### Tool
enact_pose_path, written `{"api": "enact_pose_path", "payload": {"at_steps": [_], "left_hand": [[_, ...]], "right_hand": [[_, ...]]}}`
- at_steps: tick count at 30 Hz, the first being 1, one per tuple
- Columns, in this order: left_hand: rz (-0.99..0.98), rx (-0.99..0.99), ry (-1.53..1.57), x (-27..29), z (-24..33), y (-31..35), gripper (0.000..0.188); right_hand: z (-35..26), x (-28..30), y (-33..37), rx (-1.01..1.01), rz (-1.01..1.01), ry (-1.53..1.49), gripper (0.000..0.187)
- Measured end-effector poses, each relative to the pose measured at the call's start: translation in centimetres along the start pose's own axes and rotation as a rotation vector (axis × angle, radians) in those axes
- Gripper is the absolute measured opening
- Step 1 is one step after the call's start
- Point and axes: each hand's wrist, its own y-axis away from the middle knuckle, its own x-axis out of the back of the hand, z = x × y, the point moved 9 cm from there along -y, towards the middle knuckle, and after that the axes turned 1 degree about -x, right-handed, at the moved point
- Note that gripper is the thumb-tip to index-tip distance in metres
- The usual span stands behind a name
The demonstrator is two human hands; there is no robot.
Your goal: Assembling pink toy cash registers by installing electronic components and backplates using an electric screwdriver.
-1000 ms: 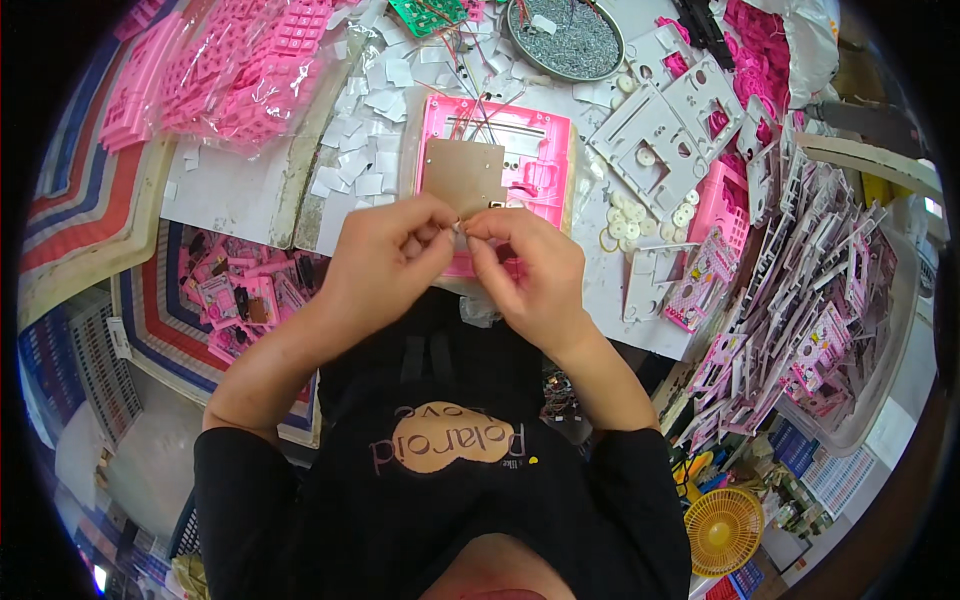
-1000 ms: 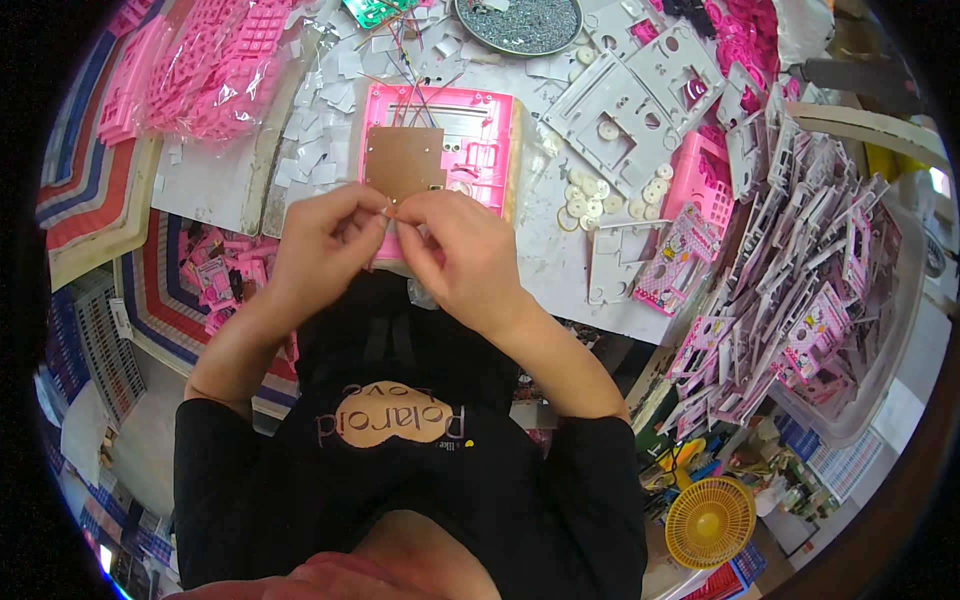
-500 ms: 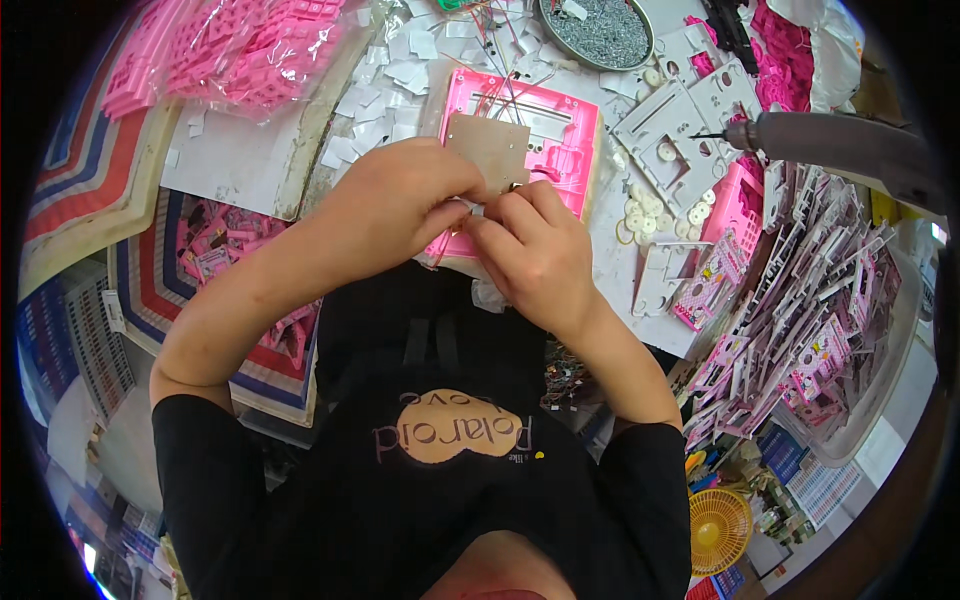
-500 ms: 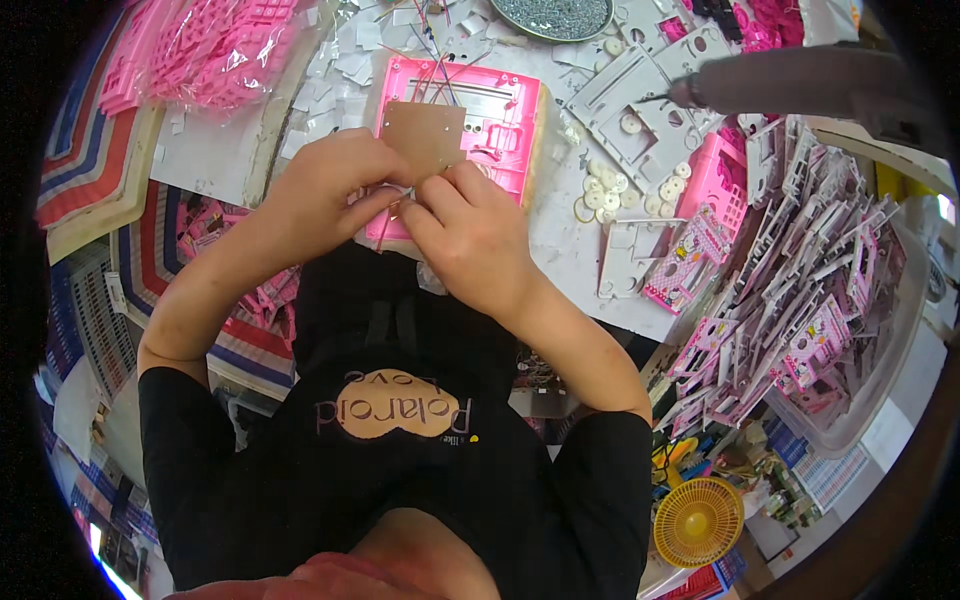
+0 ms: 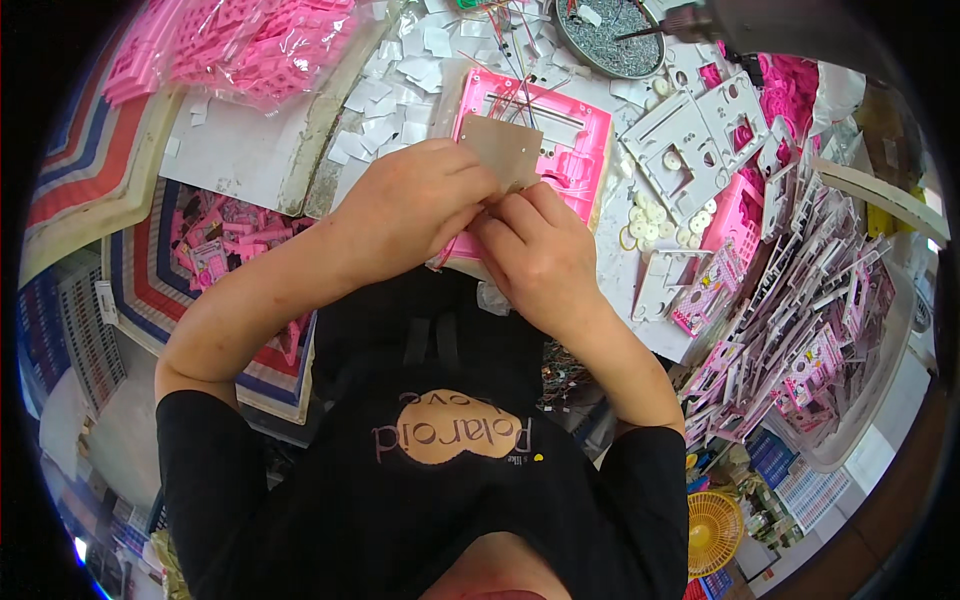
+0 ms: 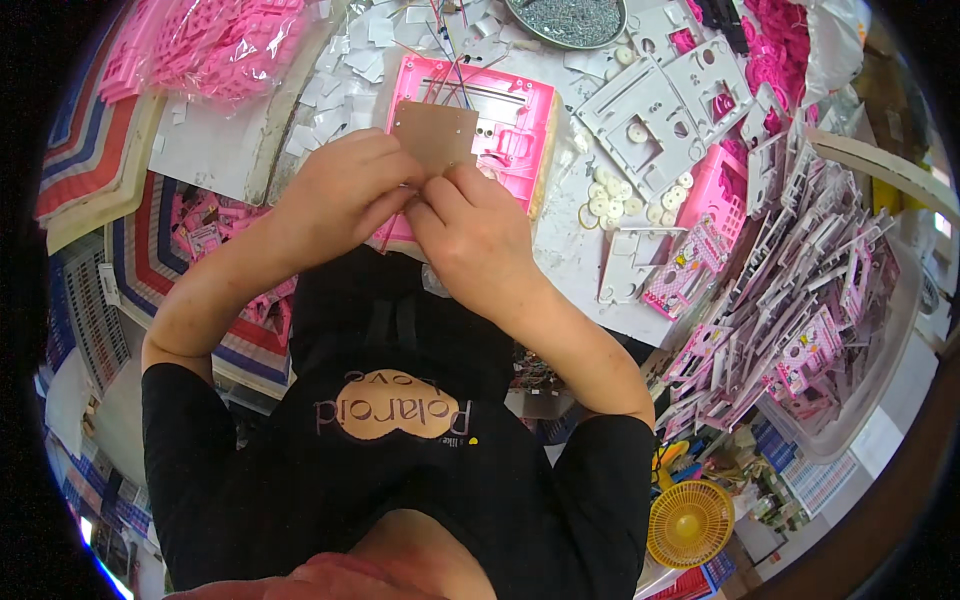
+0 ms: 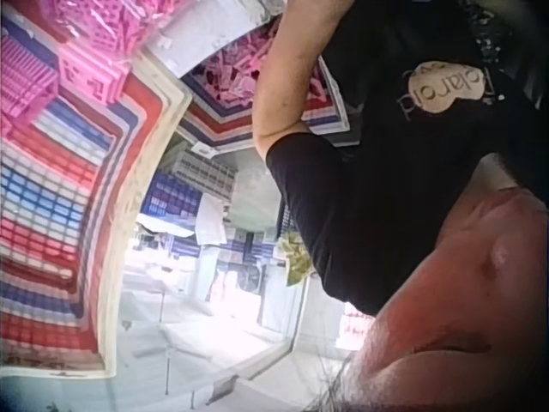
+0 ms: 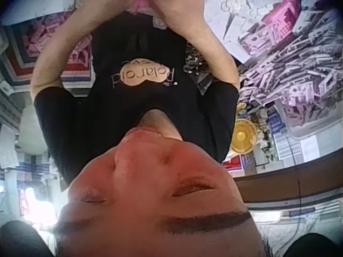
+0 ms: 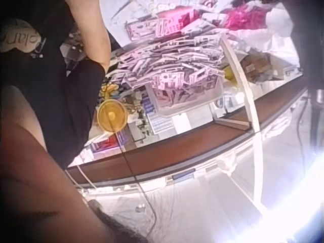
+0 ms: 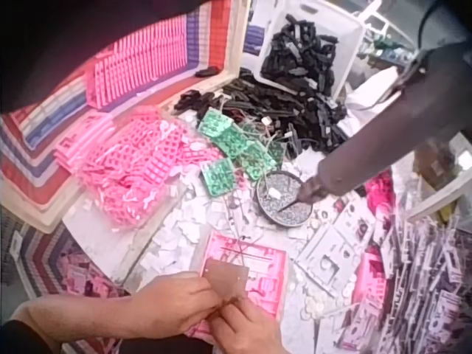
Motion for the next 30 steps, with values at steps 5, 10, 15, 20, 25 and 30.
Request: {"api": "enact_pose_path", "payload": {"at_steps": [5, 10, 15, 20, 25, 30], "left_hand": [[0.487, 0.205, -0.088, 5.5, -2.3, 1.9, 0.033], [0.162, 0.355, -0.105, 1.0, 0.2, 7.4, 0.042], [0.113, 0.59, 0.318, -1.9, -0.8, 9.4, 0.012], [0.121, 0.677, 0.555, 2.8, -3.9, 7.5, 0.026], [0.141, 0.54, 0.437, 3.7, -4.4, 3.7, 0.025], [0.157, 0.472, 0.443, 2.8, -3.7, 2.3, 0.021]], "right_hand": [[-0.6, 0.2, 0.2, -0.103, -0.226, 0.027, 0.031], [-0.1, 0.3, 0.9, -0.113, -0.209, -0.063, 0.036], [0.1, 0.5, 1.1, -0.114, -0.133, -0.089, 0.038], [-0.5, -0.2, 1.2, -0.167, -0.195, 0.012, 0.047], [-0.2, 0.4, 0.8, -0.132, -0.234, -0.075, 0.048], [0.2, 0.5, 0.5, -0.152, -0.192, -0.059, 0.04]]}}
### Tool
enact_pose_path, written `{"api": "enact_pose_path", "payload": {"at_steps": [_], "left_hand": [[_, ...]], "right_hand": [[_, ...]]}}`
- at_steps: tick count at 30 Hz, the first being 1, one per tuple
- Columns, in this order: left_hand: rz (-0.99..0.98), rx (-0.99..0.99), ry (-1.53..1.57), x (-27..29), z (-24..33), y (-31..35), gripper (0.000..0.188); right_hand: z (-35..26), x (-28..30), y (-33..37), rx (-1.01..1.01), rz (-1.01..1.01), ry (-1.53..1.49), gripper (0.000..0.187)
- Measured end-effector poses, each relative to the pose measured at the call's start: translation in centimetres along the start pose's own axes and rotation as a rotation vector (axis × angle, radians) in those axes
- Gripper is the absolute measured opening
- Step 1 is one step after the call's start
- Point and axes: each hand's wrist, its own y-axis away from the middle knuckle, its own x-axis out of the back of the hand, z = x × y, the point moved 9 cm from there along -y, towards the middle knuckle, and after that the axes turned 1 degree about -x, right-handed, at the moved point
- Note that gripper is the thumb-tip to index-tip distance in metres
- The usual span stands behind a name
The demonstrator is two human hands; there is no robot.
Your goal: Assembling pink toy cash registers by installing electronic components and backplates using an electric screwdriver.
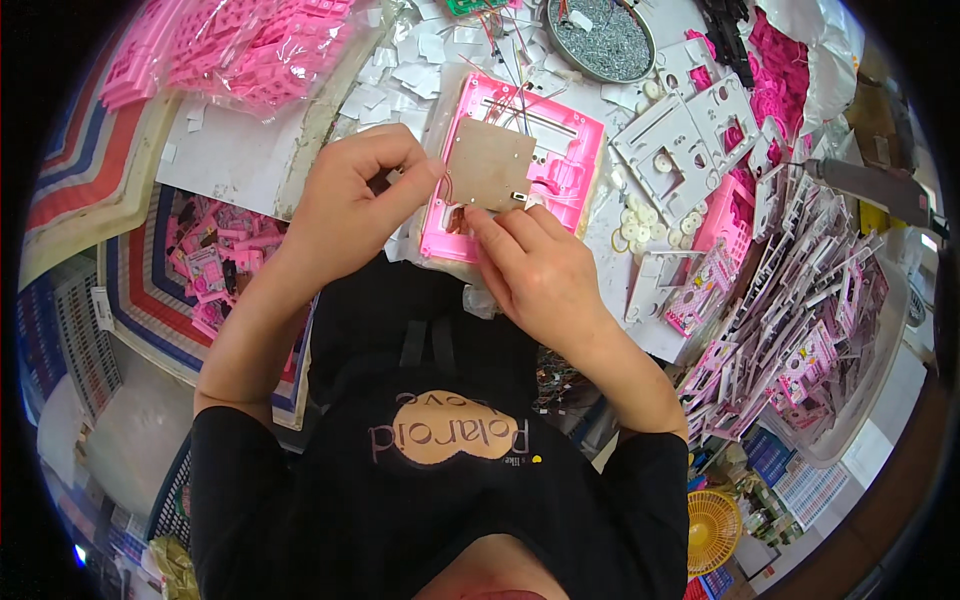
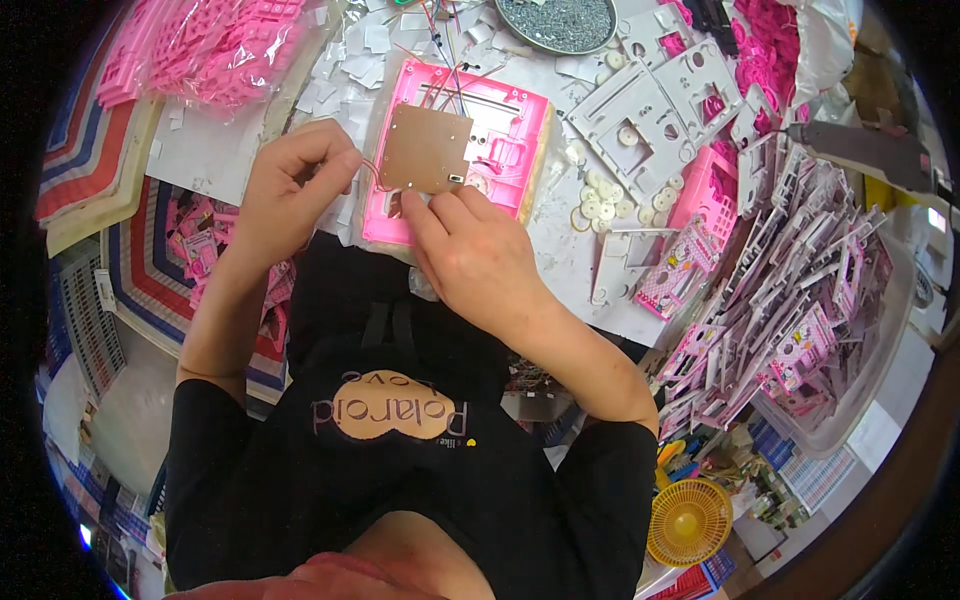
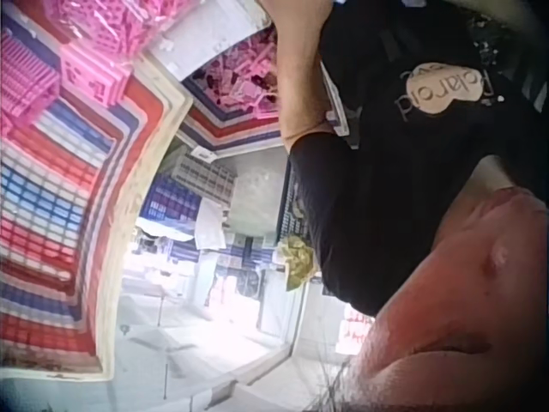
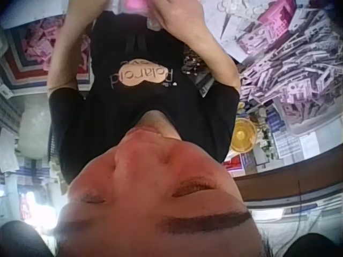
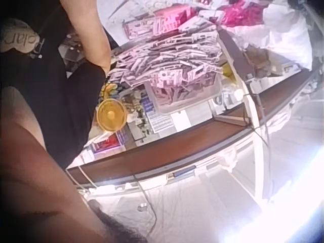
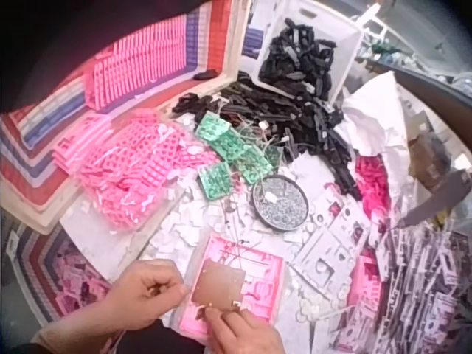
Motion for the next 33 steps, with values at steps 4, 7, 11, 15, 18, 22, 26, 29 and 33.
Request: {"api": "enact_pose_path", "payload": {"at_steps": [4, 7, 11, 15, 18, 22, 26, 29, 33], "left_hand": [[0.002, 0.037, 0.023, 0.2, -0.7, 0.6, 0.02], [0.005, 0.053, 0.033, 0.4, -1.2, 0.8, 0.02], [0.037, 0.012, 0.067, 0.3, -1.1, 0.6, 0.02], [0.026, -0.014, 0.082, 0.2, -0.6, 0.6, 0.02], [0.041, -0.031, 0.07, 0.3, -0.3, 0.6, 0.02], [0.046, -0.058, 0.16, -0.2, 0.4, 0.7, 0.021], [-0.15, 0.105, 0.312, -2.3, 0.1, 1.0, 0.03], [-0.226, 0.028, 0.271, -3.4, 0.9, 1.1, 0.039], [-0.276, -0.194, 0.019, -5.2, 3.4, 0.7, 0.05]], "right_hand": [[-0.1, 0.0, -0.4, 0.012, 0.024, -0.01, 0.037], [-0.2, 0.0, -0.4, 0.027, 0.022, 0.01, 0.038], [-0.7, -0.6, -0.6, 0.025, -0.024, 0.095, 0.044], [-1.2, -1.8, -0.3, 0.032, -0.172, 0.205, 0.053], [-1.2, -1.3, -0.9, 0.062, -0.284, 0.116, 0.053], [-0.6, -0.8, -0.5, 0.07, -0.295, 0.057, 0.043], [-0.1, -0.3, 0.4, 0.077, -0.167, 0.046, 0.03], [0.3, 2.3, 0.9, 0.04, 0.096, -0.063, 0.026], [1.0, 4.5, 0.7, -0.061, 0.311, -0.212, 0.03]]}}
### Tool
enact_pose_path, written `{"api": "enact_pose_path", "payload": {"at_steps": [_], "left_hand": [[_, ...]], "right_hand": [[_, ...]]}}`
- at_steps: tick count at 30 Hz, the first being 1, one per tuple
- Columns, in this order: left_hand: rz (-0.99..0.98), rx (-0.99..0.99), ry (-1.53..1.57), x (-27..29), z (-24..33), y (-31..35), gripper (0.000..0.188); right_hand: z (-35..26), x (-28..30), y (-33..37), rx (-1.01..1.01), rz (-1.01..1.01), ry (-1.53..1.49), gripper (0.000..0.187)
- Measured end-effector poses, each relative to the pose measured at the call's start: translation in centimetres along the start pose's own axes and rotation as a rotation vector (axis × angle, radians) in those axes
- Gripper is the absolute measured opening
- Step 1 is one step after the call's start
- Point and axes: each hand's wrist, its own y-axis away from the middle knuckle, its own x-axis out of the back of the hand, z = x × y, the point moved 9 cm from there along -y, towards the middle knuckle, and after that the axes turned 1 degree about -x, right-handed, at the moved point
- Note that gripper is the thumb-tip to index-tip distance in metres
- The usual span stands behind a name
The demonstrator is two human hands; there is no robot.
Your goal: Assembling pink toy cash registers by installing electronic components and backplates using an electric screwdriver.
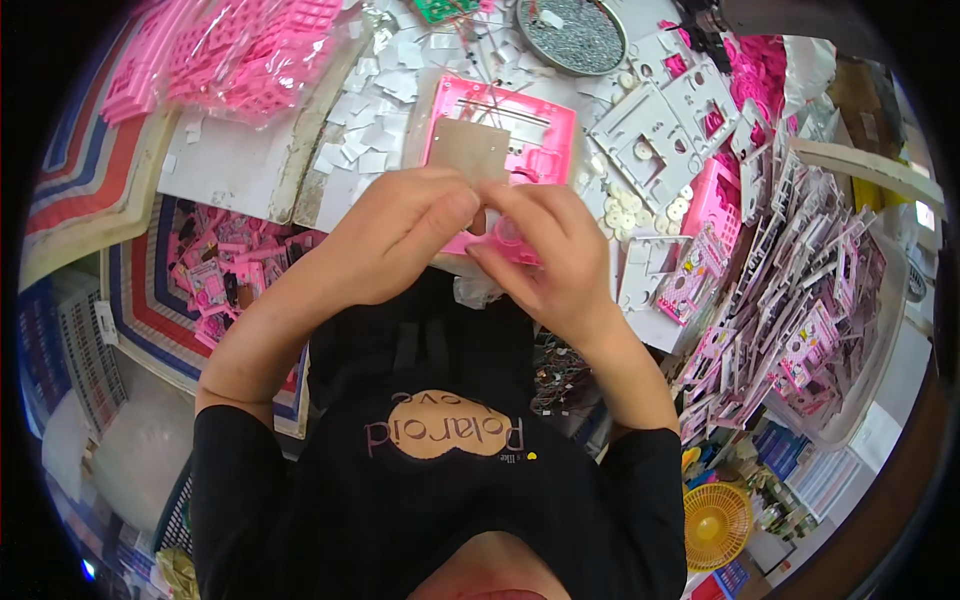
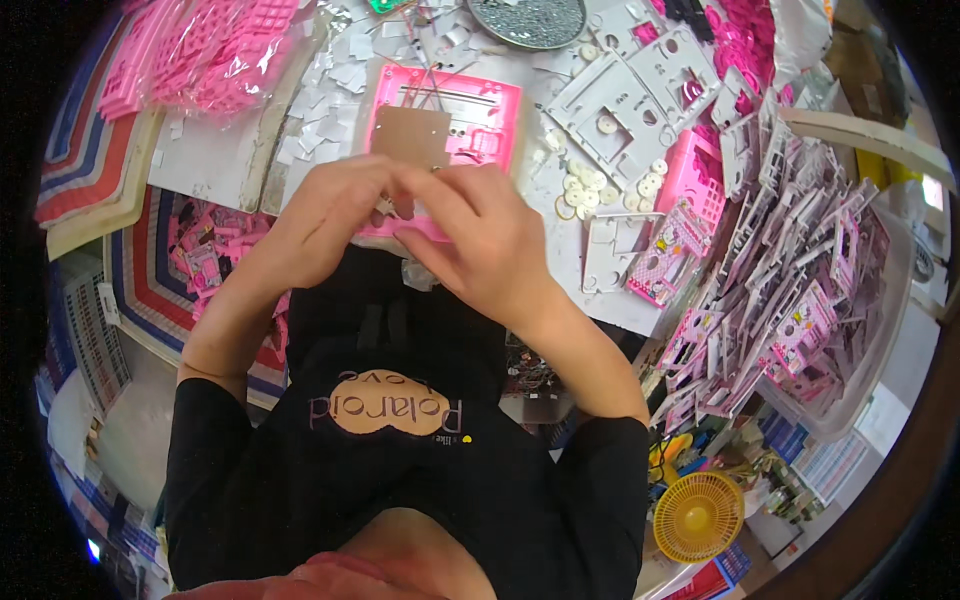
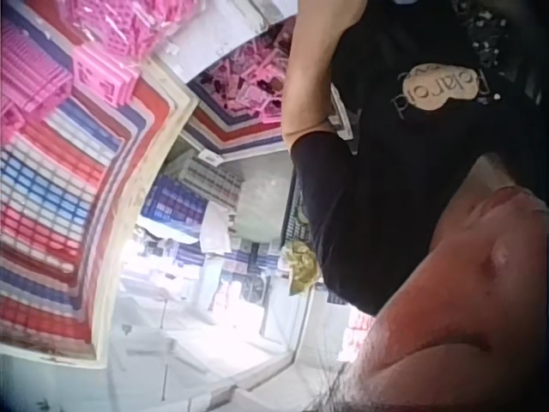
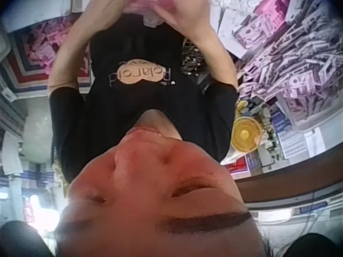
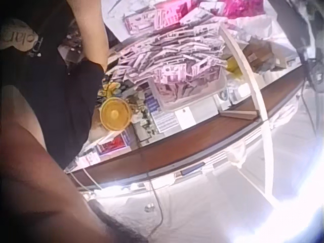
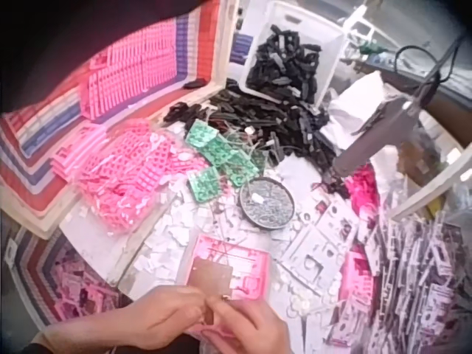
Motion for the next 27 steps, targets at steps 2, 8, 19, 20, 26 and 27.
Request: {"api": "enact_pose_path", "payload": {"at_steps": [2, 8, 19, 20, 26, 27], "left_hand": [[-0.042, -0.01, -0.01, -0.7, 0.5, -0.5, 0.053], [-0.123, 0.059, 0.027, -1.8, 0.3, -0.9, 0.051], [-0.305, -0.45, -0.673, -4.5, 1.1, -5.4, 0.009], [-0.427, -0.445, -0.753, -6.0, 1.5, -5.8, 0.01], [-0.822, -0.495, -0.995, -10.3, 0.1, -5.8, 0.014], [-0.84, -0.465, -0.997, -10.5, 0.2, -5.9, 0.016]], "right_hand": [[0.5, 0.2, 0.5, 0.062, 0.049, -0.01, 0.029], [0.1, 0.8, 0.7, 0.054, 0.129, 0.015, 0.017], [4.0, 0.1, 4.8, -0.494, -0.003, -0.449, 0.011], [3.4, -0.5, 5.7, -0.539, -0.056, -0.557, 0.012], [-0.7, -1.2, 6.6, -0.284, -0.002, -0.288, 0.022], [-1.5, -1.1, 6.5, -0.207, 0.031, -0.186, 0.024]]}}
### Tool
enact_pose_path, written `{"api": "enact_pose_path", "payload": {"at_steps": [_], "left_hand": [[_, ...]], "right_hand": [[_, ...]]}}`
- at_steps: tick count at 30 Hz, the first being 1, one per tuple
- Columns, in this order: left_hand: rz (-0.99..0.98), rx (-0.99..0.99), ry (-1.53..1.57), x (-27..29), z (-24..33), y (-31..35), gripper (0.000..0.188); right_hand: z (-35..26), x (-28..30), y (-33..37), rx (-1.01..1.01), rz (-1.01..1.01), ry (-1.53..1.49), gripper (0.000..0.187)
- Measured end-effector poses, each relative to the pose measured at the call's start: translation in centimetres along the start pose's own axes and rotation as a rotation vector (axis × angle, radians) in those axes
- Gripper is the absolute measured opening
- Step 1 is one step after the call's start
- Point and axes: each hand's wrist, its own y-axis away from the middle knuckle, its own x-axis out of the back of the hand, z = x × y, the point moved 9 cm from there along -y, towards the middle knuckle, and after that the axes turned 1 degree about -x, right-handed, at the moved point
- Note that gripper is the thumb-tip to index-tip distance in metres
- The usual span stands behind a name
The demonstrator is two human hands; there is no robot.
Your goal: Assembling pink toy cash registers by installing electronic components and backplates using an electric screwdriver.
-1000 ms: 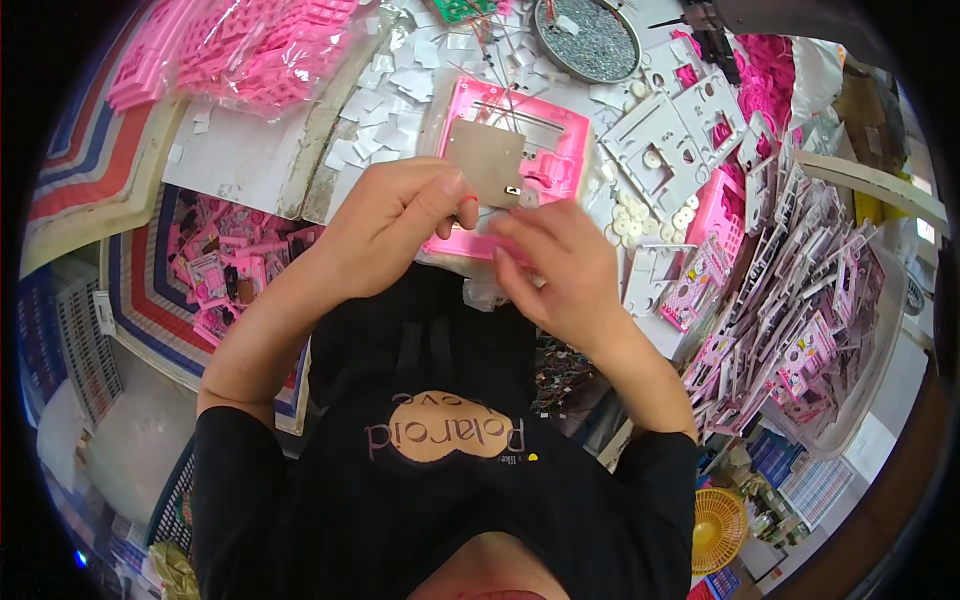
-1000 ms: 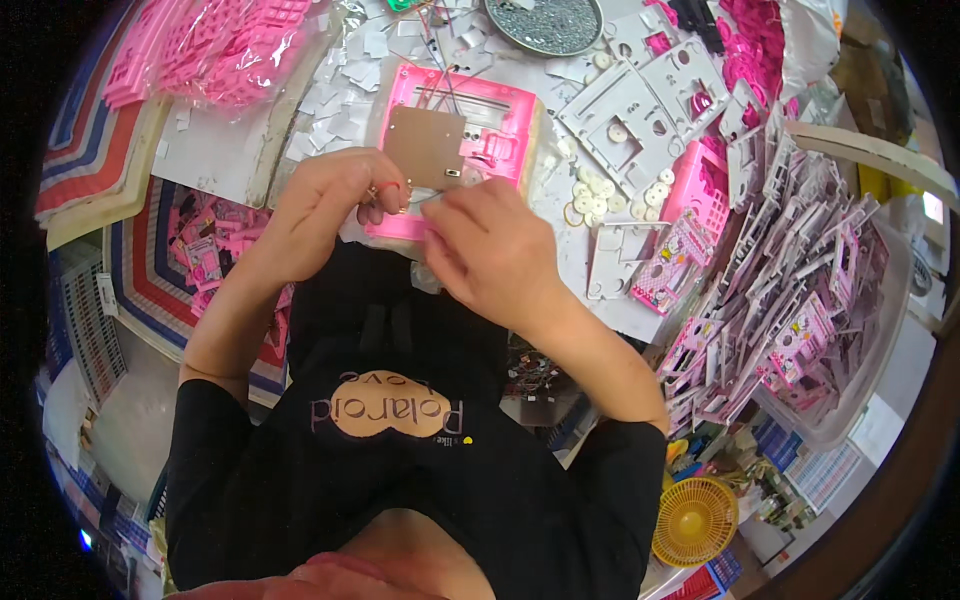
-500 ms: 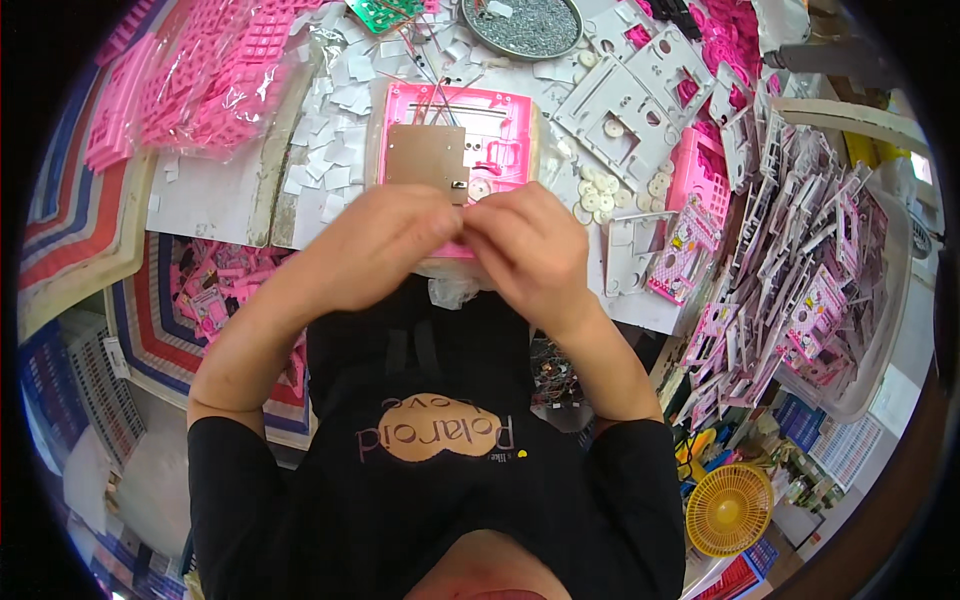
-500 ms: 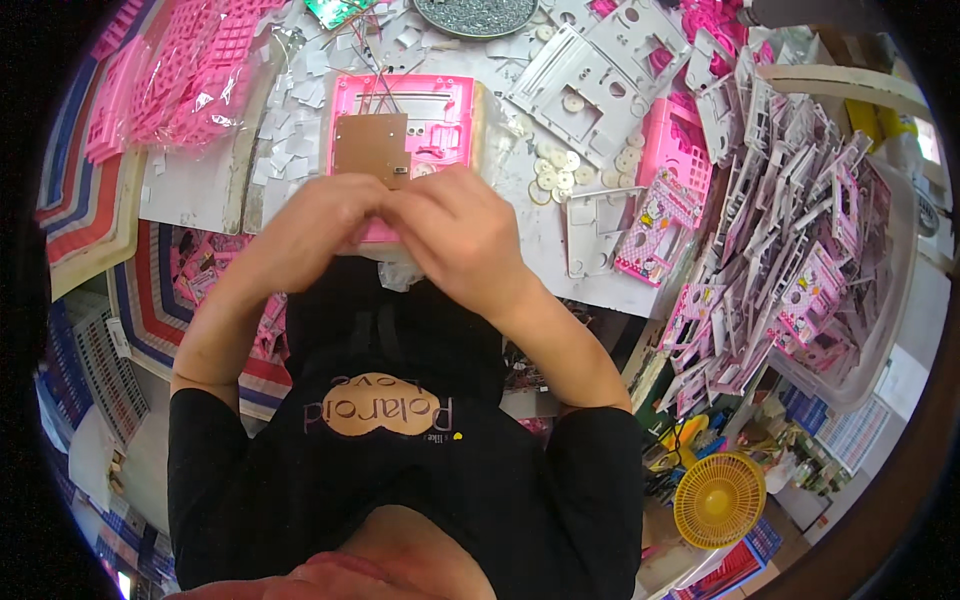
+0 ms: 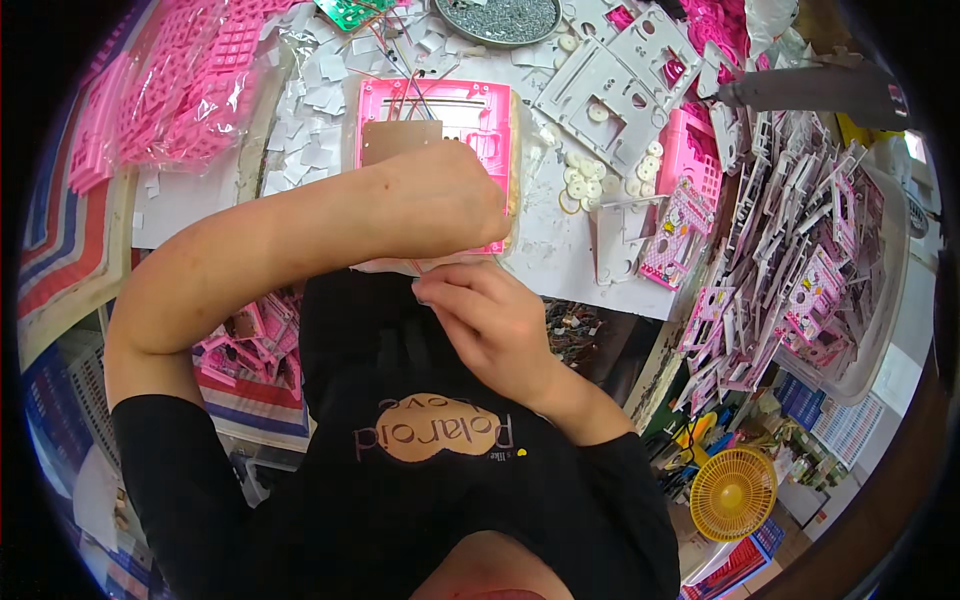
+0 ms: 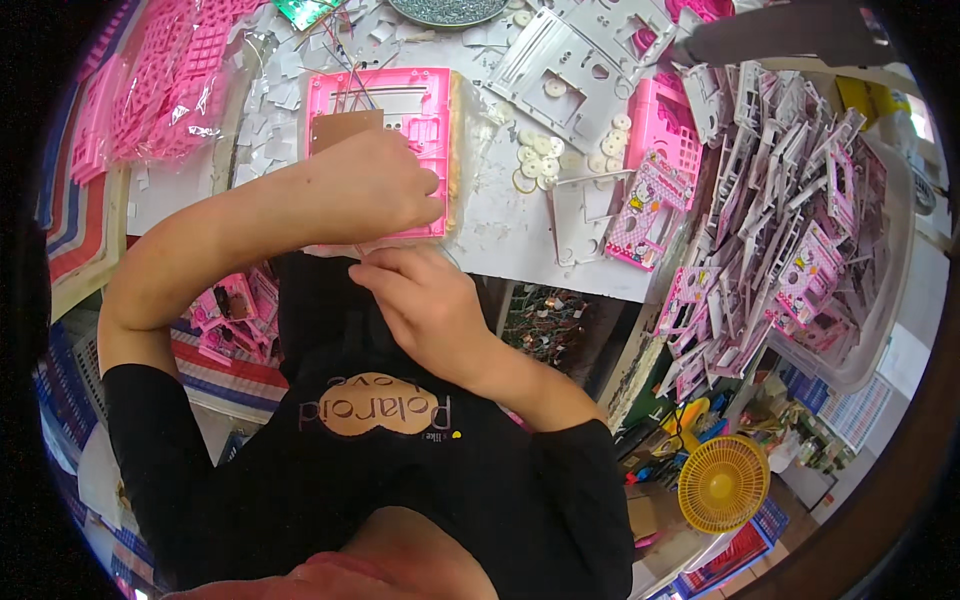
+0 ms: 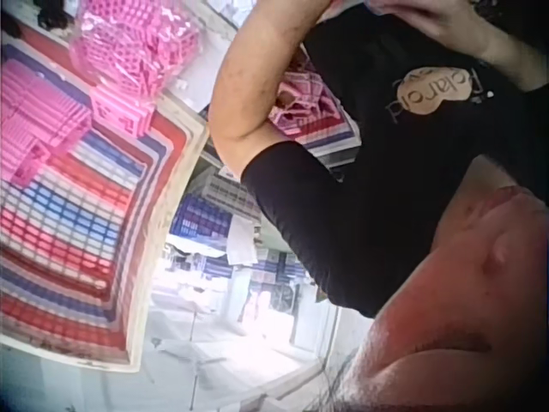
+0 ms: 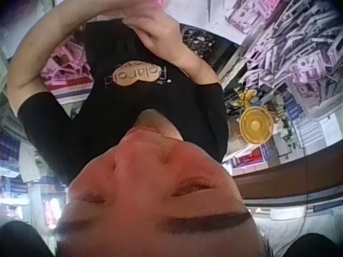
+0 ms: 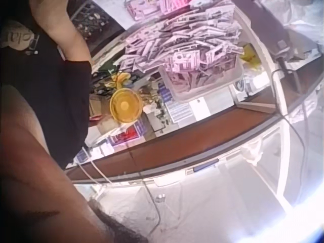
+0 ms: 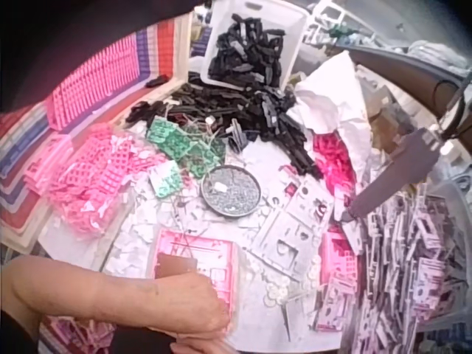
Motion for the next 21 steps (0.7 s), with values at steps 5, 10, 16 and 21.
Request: {"api": "enact_pose_path", "payload": {"at_steps": [5, 10, 16, 21], "left_hand": [[0.04, 0.246, 0.123, -1.0, -2.2, 1.1, 0.017], [0.698, 0.511, 0.77, 3.0, -4.5, 5.5, 0.024], [0.789, 0.424, 0.456, 0.9, 1.3, 8.2, 0.037], [0.817, 0.415, 0.401, -1.4, 2.8, 8.0, 0.027]], "right_hand": [[0.4, 1.1, -0.6, 0.002, 0.029, 0.177, 0.03], [1.8, 2.8, -1.3, -0.041, 0.016, 0.284, 0.028], [2.6, 2.3, -2.0, 0.029, -0.154, 0.471, 0.013], [5.8, 2.5, -2.2, -0.061, -0.163, 0.226, 0.013]]}}
